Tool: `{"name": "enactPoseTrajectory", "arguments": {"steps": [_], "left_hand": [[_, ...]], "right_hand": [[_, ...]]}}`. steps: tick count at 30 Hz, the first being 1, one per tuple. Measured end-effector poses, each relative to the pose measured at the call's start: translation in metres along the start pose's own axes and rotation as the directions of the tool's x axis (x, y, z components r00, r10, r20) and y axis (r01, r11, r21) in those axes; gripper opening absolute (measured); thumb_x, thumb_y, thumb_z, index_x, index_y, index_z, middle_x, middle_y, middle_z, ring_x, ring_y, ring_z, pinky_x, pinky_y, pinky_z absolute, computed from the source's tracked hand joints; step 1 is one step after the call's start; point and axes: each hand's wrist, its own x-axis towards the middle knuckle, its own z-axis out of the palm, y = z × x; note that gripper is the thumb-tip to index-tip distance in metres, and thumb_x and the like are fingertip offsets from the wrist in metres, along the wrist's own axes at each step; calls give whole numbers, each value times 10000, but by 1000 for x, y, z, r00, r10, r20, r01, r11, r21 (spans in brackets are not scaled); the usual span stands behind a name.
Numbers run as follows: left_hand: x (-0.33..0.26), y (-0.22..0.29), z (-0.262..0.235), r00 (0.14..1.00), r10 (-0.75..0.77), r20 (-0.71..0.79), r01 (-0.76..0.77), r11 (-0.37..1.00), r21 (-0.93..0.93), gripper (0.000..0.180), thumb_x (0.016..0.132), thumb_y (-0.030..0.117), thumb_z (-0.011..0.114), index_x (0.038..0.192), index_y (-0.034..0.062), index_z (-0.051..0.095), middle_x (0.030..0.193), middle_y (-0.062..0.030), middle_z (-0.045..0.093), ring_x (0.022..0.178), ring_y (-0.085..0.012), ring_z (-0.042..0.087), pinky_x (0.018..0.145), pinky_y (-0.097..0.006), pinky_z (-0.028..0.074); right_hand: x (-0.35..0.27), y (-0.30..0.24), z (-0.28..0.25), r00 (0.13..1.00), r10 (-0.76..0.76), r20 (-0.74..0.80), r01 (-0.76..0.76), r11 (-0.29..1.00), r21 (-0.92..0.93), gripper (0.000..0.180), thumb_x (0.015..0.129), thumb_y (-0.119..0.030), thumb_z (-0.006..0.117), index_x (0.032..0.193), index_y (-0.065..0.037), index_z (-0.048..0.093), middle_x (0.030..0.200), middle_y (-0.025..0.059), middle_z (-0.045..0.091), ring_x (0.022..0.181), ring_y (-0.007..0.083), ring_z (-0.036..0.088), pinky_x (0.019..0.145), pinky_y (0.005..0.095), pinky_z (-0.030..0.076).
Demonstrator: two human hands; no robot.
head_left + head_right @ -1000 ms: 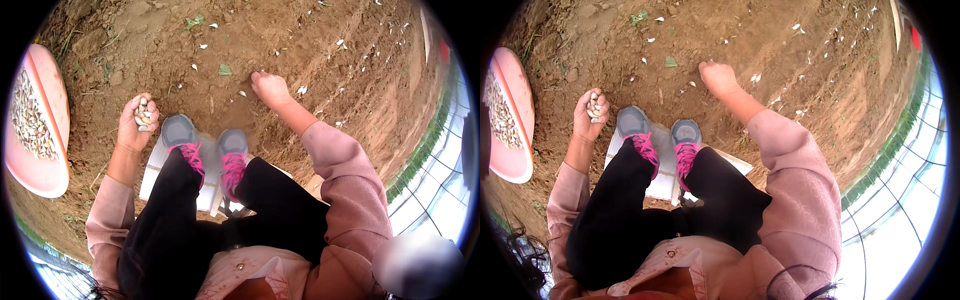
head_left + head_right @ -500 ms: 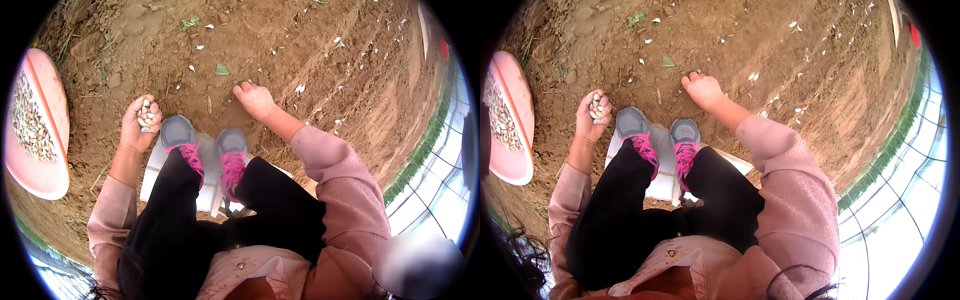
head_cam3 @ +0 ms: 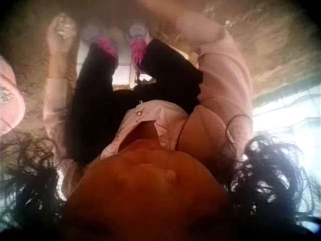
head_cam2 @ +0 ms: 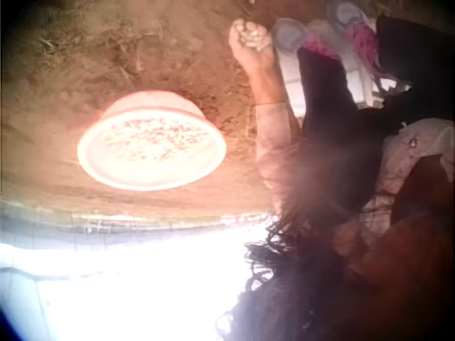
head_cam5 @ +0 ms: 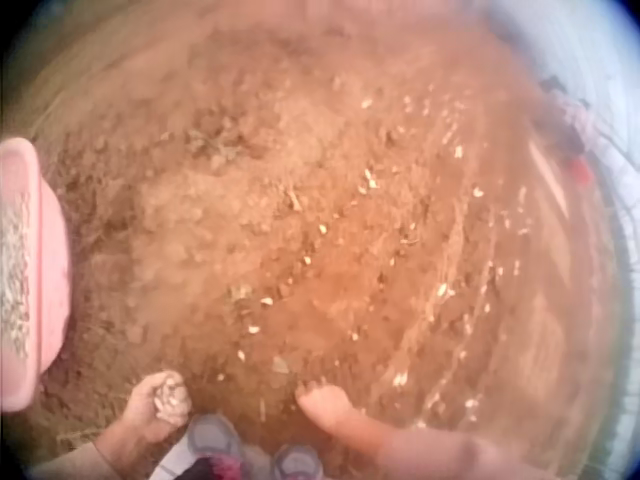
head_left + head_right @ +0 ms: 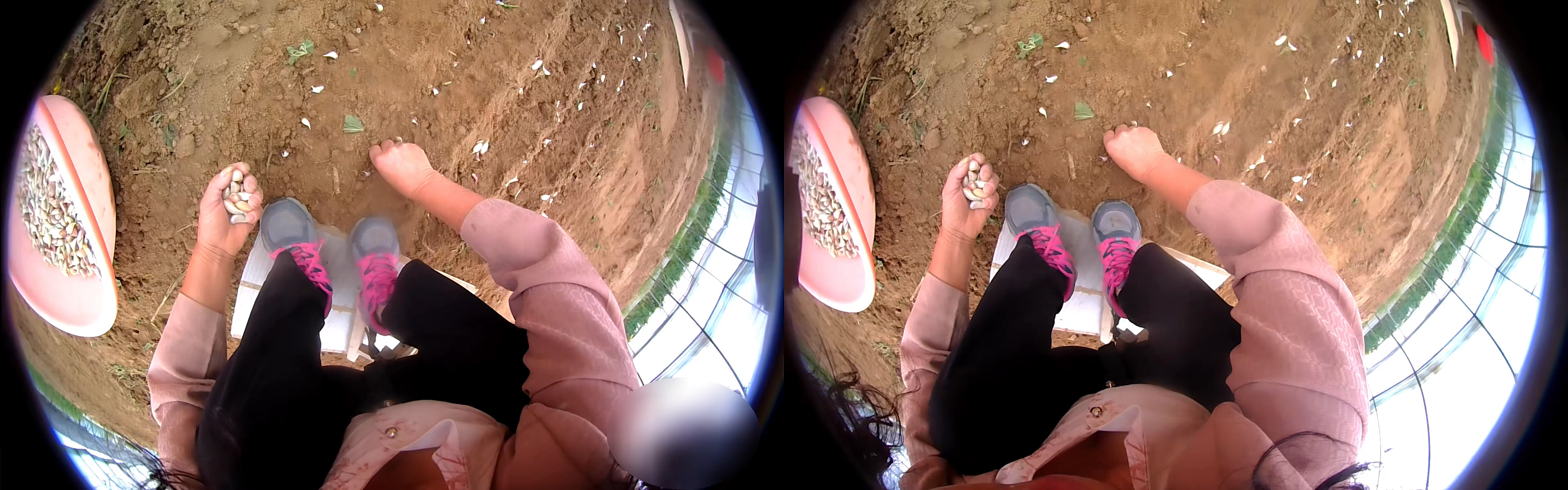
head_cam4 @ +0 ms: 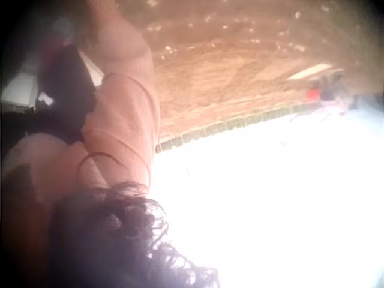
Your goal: The person places seeds one by one into pre-dug holes in a prepared garden bed. They take seeds from a pink bowl and use their hands to position each seed in the soil.
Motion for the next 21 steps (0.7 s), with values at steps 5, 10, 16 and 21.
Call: {"name": "enactPoseTrajectory", "arguments": {"steps": [5, 10, 16, 21], "left_hand": [[-1, 1, -1, 1000, 1, -2, -1, 1000, -15, 162, 781, 232, 447, 826, 79, 473, 641, -33, 473, 537, -140, 462, 370, -211, 349], [3, -7, 4, 999, -7, 37, 9, 998, -54, 170, 768, 234, 469, 818, 73, 488, 642, -43, 500, 524, -149, 477, 356, -228, 352], [2, -9, 13, 996, -73, 47, 72, 997, 23, 182, 772, 253, 476, 818, 78, 497, 656, -44, 515, 526, -146, 496, 366, -227, 366], [6, -22, 34, 982, -142, 122, 134, 988, 72, 200, 783, 269, 462, 845, 81, 482, 666, -45, 516, 525, -147, 495, 369, -229, 374]], "right_hand": [[-1, 7, 0, 998, -57, 7, 57, 998, -9, 105, 678, -86, 450, 740, -31, 516, 720, 129, 557, 667, 258, 577, 533, 330, 475], [-4, 7, -18, 998, -50, 44, 48, 998, 46, 100, 685, -121, 466, 728, -39, 504, 679, 109, 541, 642, 259, 568, 529, 345, 464], [9, -22, -73, 963, -103, -249, 175, 941, 291, 147, 700, -215, 509, 784, -95, 509, 704, 74, 517, 670, 259, 540, 562, 350, 456], [2, -43, -117, 938, -217, -271, 314, 864, 394, 161, 698, -195, 525, 757, -56, 469, 739, 107, 488, 729, 268, 525, 614, 366, 438]]}}
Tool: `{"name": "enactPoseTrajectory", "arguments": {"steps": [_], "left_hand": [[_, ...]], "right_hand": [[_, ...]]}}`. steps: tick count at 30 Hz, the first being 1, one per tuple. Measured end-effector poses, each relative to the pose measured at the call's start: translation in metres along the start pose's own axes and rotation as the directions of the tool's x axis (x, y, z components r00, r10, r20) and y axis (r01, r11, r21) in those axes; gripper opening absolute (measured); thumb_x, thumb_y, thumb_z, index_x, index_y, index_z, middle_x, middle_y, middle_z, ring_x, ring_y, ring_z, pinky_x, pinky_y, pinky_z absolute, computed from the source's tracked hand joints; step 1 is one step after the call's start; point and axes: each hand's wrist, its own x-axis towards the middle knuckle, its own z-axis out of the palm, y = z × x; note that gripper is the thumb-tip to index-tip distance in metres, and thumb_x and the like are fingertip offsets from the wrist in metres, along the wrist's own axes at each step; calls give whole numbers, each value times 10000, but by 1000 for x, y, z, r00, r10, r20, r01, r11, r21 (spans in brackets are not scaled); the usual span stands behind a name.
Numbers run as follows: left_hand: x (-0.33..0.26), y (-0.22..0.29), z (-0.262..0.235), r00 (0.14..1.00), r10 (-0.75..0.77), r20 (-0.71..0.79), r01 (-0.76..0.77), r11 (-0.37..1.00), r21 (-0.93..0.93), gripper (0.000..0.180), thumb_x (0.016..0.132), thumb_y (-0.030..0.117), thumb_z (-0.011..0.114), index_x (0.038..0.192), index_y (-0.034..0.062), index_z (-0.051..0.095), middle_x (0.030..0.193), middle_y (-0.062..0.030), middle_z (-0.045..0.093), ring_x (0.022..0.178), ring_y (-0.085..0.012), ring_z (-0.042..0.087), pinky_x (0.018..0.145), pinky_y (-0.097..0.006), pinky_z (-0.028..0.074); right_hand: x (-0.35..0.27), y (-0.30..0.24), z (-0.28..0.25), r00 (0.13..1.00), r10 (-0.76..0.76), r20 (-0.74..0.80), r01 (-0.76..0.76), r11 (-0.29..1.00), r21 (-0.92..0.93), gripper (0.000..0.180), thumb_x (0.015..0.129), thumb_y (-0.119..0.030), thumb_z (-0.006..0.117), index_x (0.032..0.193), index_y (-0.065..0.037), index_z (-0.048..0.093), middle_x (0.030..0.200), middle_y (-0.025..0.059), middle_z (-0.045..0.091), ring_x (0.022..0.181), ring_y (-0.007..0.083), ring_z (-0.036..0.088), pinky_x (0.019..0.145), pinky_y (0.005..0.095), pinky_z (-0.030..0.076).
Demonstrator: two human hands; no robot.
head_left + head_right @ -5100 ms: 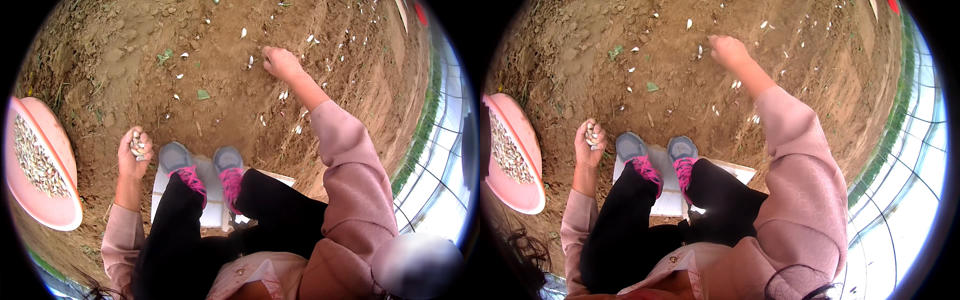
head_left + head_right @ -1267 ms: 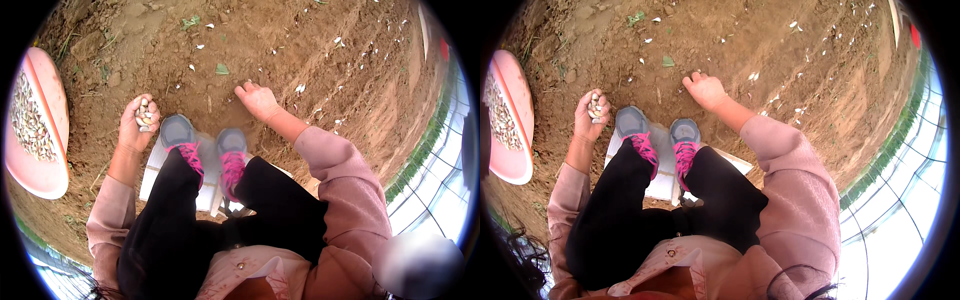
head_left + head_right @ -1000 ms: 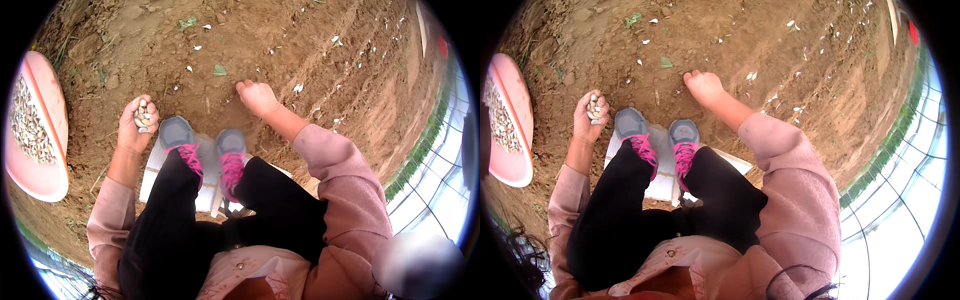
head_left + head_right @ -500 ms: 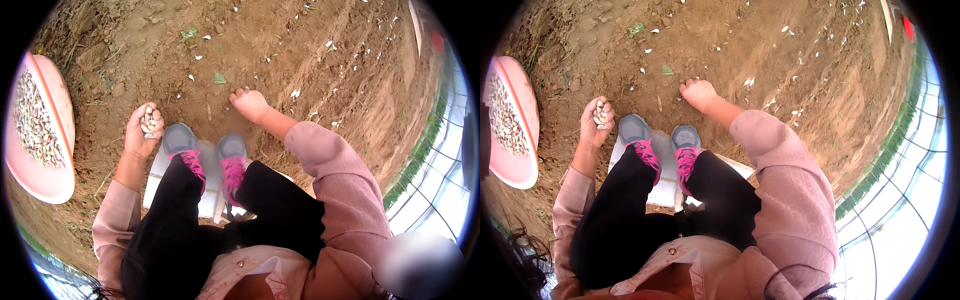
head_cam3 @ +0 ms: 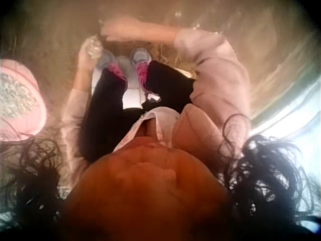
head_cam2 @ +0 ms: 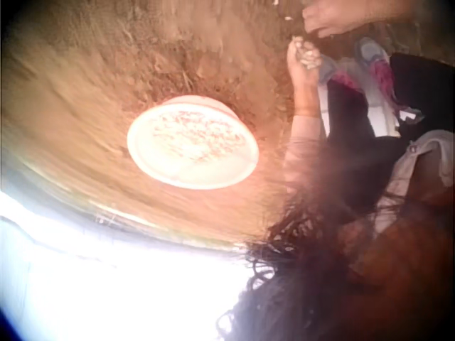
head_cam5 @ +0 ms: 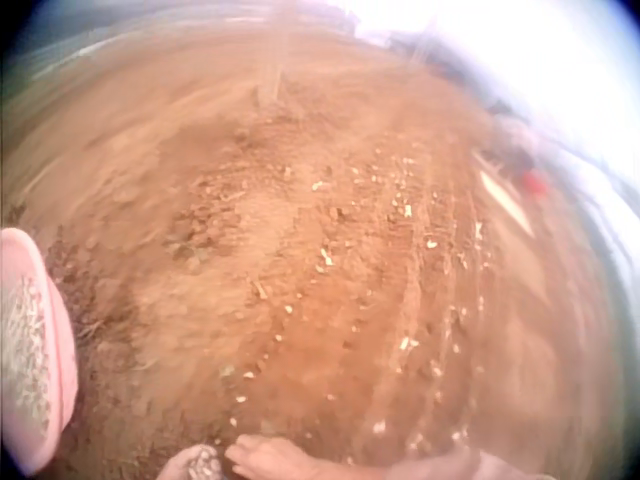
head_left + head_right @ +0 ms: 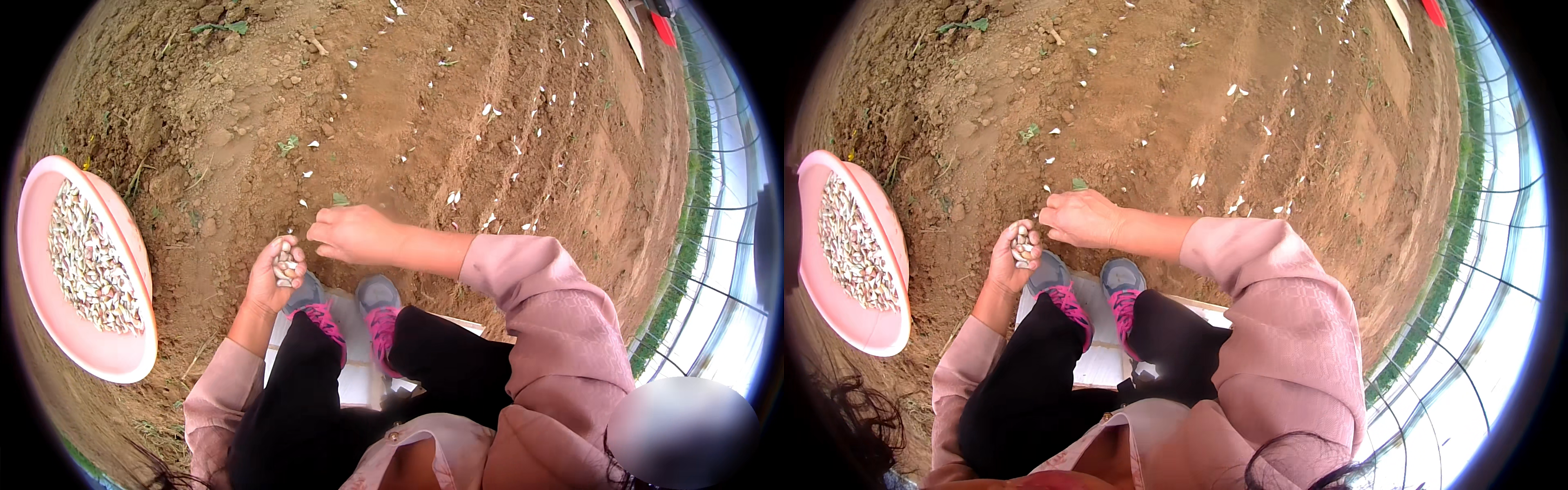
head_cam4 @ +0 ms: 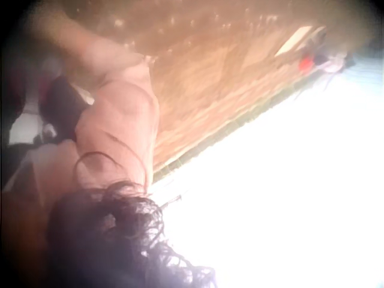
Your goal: The person places seeds one by one into pre-dug holes in a prepared garden bed. They take seeds from a pink bowl and use their hands to position each seed in the soil.
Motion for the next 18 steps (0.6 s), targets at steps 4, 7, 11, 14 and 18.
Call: {"name": "enactPoseTrajectory", "arguments": {"steps": [4, 7, 11, 14, 18], "left_hand": [[2, -13, 10, 998, -56, 33, 55, 998, 31, 192, 791, 267, 453, 840, 83, 478, 657, -49, 515, 517, -148, 489, 364, -226, 369], [0, -25, 10, 996, -81, 40, 79, 996, 40, 188, 795, 260, 446, 834, 81, 489, 642, -50, 509, 508, -151, 482, 359, -226, 356], [-3, -40, 16, 995, -102, -3, 101, 985, 137, 198, 795, 264, 438, 841, 87, 513, 569, -19, 439, 480, -144, 442, 355, -229, 329], [-10, -37, 26, 994, -109, -17, 110, 976, 189, 196, 791, 263, 441, 844, 89, 513, 550, -7, 414, 475, -142, 432, 354, -226, 321], [-26, -21, 39, 997, -44, -56, 58, 961, 271, 201, 788, 259, 444, 858, 79, 500, 554, -4, 417, 463, -138, 428, 349, -221, 317]], "right_hand": [[-46, 11, -24, 993, 94, 73, -84, 988, -131, 147, 709, -188, 507, 758, -55, 468, 748, 104, 485, 750, 265, 523, 642, 364, 433], [-99, 15, -46, 947, 321, -18, -321, 941, -106, 150, 716, -186, 496, 812, -70, 494, 784, 102, 507, 764, 269, 524, 655, 364, 433], [-172, 38, -34, 725, 599, -342, -631, 776, 21, 159, 705, -158, 515, 838, -73, 536, 794, 109, 543, 771, 277, 528, 675, 362, 428], [-205, 57, -5, 458, 748, -481, -734, 623, 269, 148, 696, -132, 523, 826, -65, 545, 795, 118, 551, 765, 289, 529, 681, 360, 424], [-211, 73, 37, 418, 765, -490, -689, 619, 378, 153, 695, -127, 517, 832, -65, 544, 806, 128, 551, 770, 298, 526, 686, 369, 420]]}}
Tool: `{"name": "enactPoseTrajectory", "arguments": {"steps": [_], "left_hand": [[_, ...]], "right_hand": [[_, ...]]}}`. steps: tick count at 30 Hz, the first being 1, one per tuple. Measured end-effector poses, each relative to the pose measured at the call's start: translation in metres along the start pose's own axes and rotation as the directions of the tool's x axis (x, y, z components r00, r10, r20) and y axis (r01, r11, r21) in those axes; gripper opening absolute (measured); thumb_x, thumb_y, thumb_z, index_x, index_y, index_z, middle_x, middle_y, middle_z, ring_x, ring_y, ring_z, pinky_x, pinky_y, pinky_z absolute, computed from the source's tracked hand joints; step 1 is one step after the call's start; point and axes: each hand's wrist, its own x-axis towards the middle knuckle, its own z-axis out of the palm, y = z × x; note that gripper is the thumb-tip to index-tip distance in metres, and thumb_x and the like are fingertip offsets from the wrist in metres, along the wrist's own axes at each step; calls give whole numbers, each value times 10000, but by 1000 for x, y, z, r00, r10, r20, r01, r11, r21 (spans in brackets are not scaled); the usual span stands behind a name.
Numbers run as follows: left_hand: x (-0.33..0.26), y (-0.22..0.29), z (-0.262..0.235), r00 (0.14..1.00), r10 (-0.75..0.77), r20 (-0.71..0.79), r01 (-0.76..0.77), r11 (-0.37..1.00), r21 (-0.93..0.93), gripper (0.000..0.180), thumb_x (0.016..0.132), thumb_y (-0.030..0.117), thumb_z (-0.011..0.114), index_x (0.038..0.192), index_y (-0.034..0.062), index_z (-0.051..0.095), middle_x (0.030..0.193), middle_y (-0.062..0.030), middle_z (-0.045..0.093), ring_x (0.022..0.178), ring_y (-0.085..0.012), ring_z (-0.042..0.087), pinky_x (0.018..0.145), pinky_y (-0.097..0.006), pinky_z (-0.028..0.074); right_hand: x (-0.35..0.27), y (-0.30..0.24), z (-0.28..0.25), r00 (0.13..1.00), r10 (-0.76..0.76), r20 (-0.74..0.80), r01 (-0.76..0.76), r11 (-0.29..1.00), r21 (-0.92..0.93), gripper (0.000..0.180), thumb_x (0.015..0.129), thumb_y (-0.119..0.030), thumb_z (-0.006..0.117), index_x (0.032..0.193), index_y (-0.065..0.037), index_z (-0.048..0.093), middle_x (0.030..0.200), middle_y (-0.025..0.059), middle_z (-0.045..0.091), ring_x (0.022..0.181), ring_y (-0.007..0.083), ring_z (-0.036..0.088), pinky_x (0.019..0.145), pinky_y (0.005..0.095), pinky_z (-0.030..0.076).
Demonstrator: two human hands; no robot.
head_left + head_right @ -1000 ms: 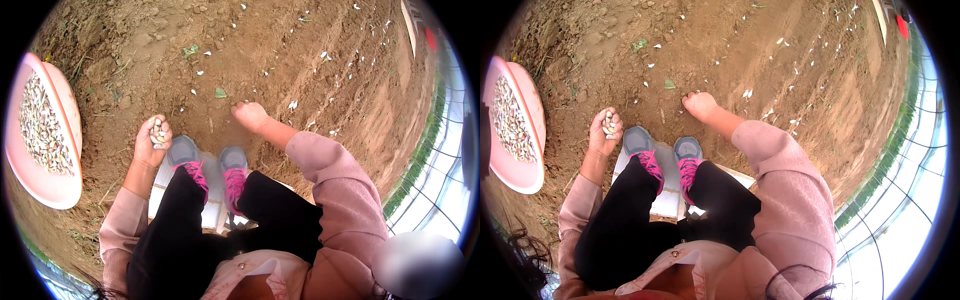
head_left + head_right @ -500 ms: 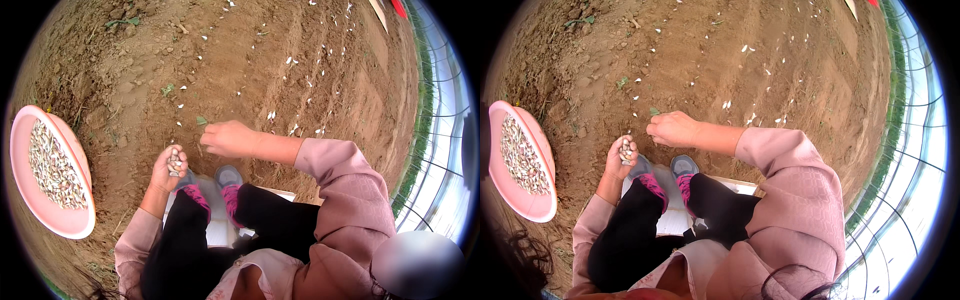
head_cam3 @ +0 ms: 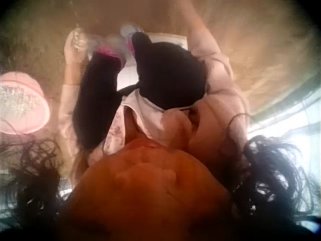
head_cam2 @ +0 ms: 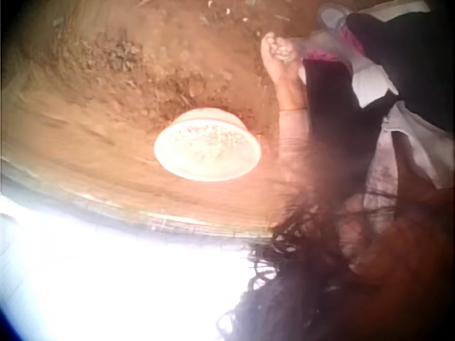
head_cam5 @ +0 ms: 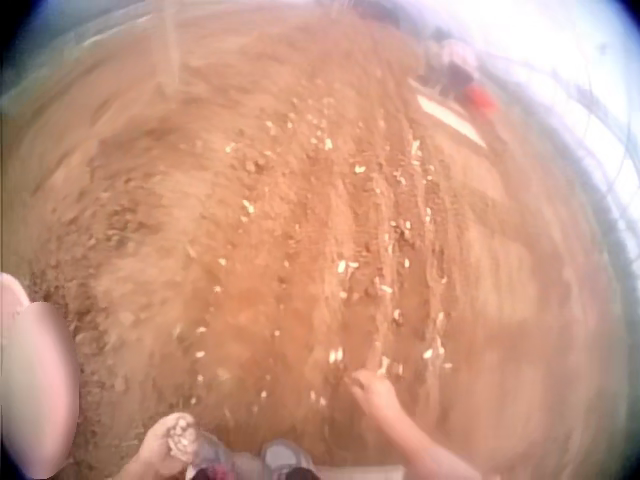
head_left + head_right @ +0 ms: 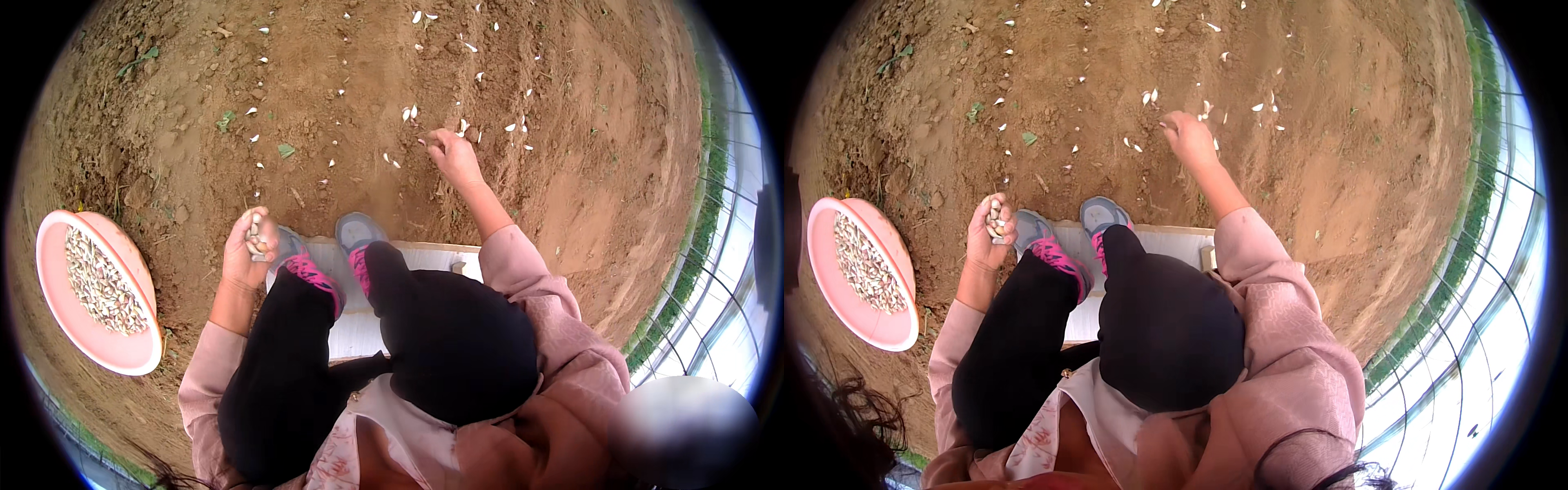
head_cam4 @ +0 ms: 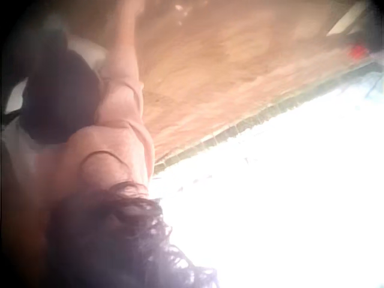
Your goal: The person places seeds one by one into pre-dug holes in a prepared garden bed. They take seeds from a pink bowl and use their hands to position each seed in the soil.
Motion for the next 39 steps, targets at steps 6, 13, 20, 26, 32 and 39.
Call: {"name": "enactPoseTrajectory", "arguments": {"steps": [6, 13, 20, 26, 32, 39], "left_hand": [[-20, 15, 31, 996, 83, 12, -84, 995, 50, 191, 793, 254, 440, 840, 75, 489, 567, -17, 410, 493, -141, 435, 356, -212, 329], [-27, -2, 34, 994, 87, -63, -84, 995, 54, 192, 795, 252, 435, 834, 70, 483, 547, -18, 386, 510, -145, 442, 357, -207, 331], [-25, -6, 31, 994, 61, -88, -59, 998, 16, 198, 796, 250, 436, 831, 60, 479, 552, -31, 418, 503, -141, 450, 350, -210, 347], [-11, -14, 41, 996, -3, -88, 8, 998, 59, 202, 793, 239, 434, 831, 45, 475, 556, -46, 434, 488, -147, 461, 348, -211, 345], [-8, -15, 36, 997, -10, -75, 11, 1000, 13, 202, 791, 229, 429, 841, 41, 484, 552, -51, 434, 468, -146, 442, 345, -216, 342], [-7, -23, 22, 999, -48, -10, 48, 999, -10, 180, 801, 237, 435, 823, 60, 460, 633, -50, 471, 505, -145, 453, 343, -214, 367]], "right_hand": [[5, 8, 44, 990, 9, 140, 13, 988, -157, 138, 688, -161, 522, 788, -67, 529, 812, 141, 547, 777, 302, 527, 676, 384, 425], [-8, 13, 75, 991, -5, 136, 35, 976, -215, 138, 681, -183, 538, 761, -72, 522, 792, 129, 518, 736, 303, 532, 645, 391, 432], [-19, 29, 58, 988, 73, 134, -86, 992, 92, 148, 658, -175, 549, 757, -66, 540, 725, 125, 515, 686, 299, 528, 607, 357, 434], [-24, 31, 69, 977, -76, 198, 84, 996, -35, 83, 680, -124, 504, 727, -59, 519, 665, 123, 517, 675, 277, 536, 593, 364, 440], [-20, 23, 82, 968, -136, 211, 217, 876, -431, 73, 694, -147, 487, 706, -76, 499, 744, 87, 504, 730, 260, 540, 580, 367, 454], [13, 22, 47, 999, -8, 44, 28, 885, -465, 112, 707, -162, 486, 775, -73, 485, 773, 108, 504, 700, 268, 553, 562, 359, 461]]}}
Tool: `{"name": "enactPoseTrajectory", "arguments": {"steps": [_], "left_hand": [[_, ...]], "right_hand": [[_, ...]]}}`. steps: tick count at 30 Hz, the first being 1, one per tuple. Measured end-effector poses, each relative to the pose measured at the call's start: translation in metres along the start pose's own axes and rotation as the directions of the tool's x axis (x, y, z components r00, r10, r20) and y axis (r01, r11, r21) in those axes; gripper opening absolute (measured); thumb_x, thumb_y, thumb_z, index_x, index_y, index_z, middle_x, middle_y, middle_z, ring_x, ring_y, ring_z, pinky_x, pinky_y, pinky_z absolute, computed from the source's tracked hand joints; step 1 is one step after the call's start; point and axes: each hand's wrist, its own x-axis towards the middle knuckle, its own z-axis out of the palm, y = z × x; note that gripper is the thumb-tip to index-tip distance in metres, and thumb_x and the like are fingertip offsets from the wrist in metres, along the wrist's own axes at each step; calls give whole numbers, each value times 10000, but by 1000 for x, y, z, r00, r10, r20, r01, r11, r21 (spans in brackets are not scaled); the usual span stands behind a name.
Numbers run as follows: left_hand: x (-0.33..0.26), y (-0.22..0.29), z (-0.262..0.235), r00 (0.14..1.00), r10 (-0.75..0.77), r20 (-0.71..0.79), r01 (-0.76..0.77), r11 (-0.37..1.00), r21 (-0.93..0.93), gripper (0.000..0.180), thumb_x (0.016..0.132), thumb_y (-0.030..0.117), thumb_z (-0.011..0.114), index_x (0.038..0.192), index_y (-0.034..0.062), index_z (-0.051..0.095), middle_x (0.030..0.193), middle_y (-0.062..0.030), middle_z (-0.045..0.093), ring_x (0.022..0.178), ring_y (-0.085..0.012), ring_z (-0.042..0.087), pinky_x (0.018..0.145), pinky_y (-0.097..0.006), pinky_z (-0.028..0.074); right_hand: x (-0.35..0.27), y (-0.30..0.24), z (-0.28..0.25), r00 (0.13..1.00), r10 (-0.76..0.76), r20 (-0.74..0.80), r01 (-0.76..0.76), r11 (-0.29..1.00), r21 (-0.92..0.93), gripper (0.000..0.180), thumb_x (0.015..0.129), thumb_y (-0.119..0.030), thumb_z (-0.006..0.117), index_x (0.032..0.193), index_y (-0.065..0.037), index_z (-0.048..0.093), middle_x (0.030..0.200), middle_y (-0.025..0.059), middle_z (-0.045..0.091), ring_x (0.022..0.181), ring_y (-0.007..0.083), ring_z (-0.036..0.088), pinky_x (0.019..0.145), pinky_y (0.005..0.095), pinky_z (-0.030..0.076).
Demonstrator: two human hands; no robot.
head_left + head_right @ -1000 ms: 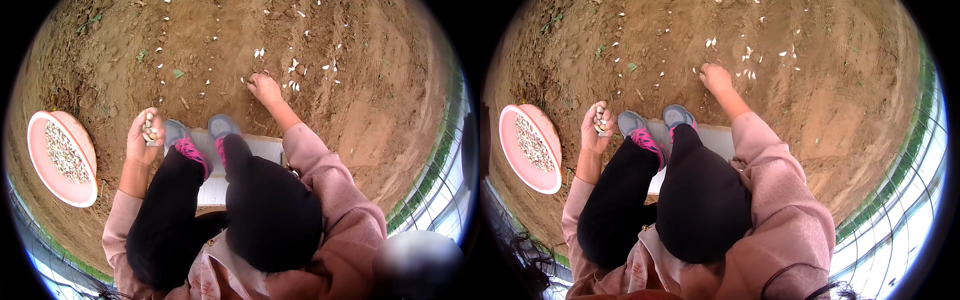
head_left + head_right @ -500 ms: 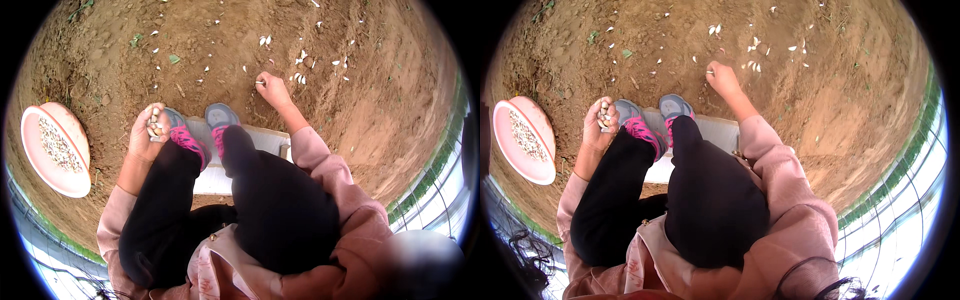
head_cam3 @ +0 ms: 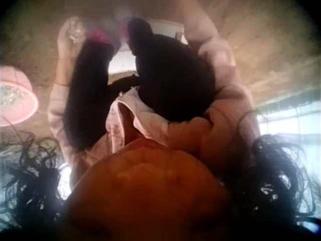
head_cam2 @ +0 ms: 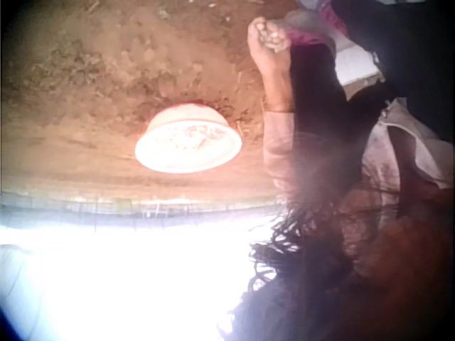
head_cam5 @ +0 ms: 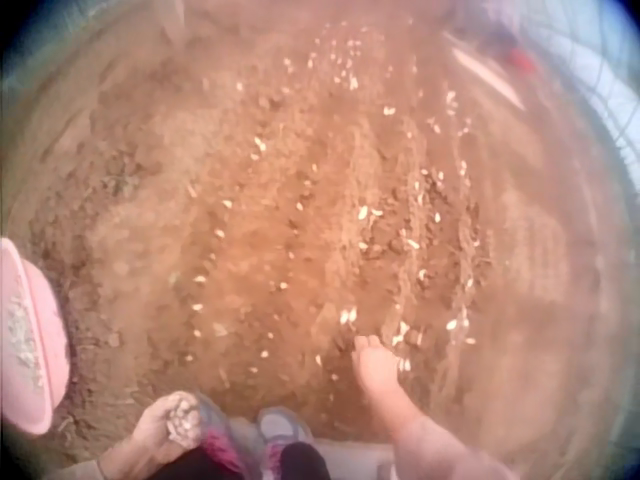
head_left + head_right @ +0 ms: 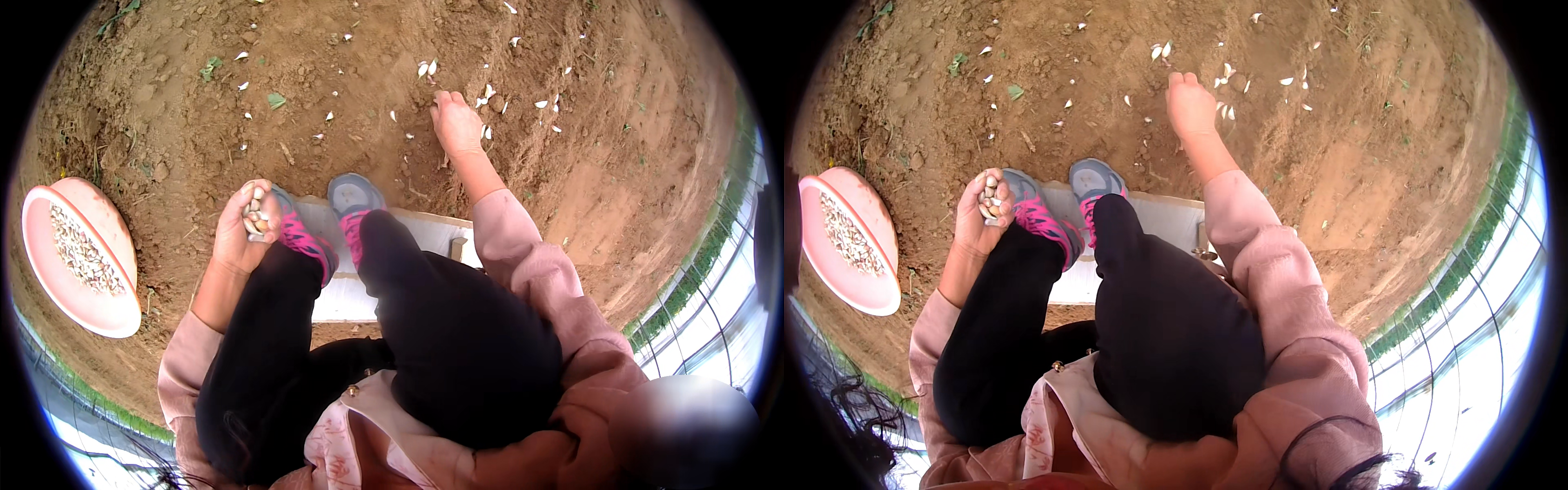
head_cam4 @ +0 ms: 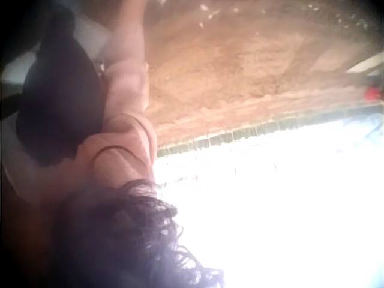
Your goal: The person places seeds one by one into pre-dug holes in a prepared garden bed. They take seeds from a pink bowl and use their hands to position each seed in the soil.
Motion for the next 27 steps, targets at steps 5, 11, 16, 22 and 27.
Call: {"name": "enactPoseTrajectory", "arguments": {"steps": [5, 11, 16, 22, 27], "left_hand": [[1, -2, 5, 998, -41, -43, 41, 999, -13, 171, 802, 236, 431, 811, 67, 454, 632, -46, 474, 506, -138, 453, 344, -215, 363], [5, -9, -7, 996, -83, 9, 84, 994, -64, 185, 792, 243, 449, 836, 66, 483, 629, -49, 506, 507, -145, 485, 366, -224, 366], [4, -9, -2, 993, -105, -47, 103, 994, -30, 186, 801, 252, 432, 795, 67, 451, 612, -43, 463, 491, -134, 441, 344, -216, 352], [3, -9, -6, 996, -86, -26, 84, 995, -58, 183, 797, 247, 434, 793, 64, 453, 614, -44, 457, 489, -137, 440, 345, -218, 350], [1, -10, -9, 995, -91, -44, 89, 995, -55, 178, 794, 242, 435, 792, 65, 455, 614, -44, 457, 490, -139, 440, 348, -220, 352]], "right_hand": [[7, 5, 6, 993, -76, -94, 69, 994, -81, 105, 717, -156, 466, 754, -61, 491, 756, 128, 528, 674, 287, 553, 549, 377, 451], [-9, -3, 3, 991, -54, 120, 27, 975, 220, 142, 713, -184, 474, 767, -56, 503, 765, 152, 550, 731, 300, 538, 601, 408, 430], [3, -23, 9, 955, 61, 290, -69, 997, 16, 110, 677, -121, 473, 741, -30, 478, 755, 163, 562, 732, 301, 550, 639, 397, 441], [11, -22, -2, 948, 11, 319, -20, 999, 26, 156, 669, -164, 527, 762, -45, 488, 737, 159, 560, 725, 299, 551, 617, 388, 445], [35, -7, -14, 997, -17, -77, 22, 998, 63, 169, 683, -202, 531, 766, -56, 529, 733, 124, 550, 697, 279, 552, 604, 382, 445]]}}
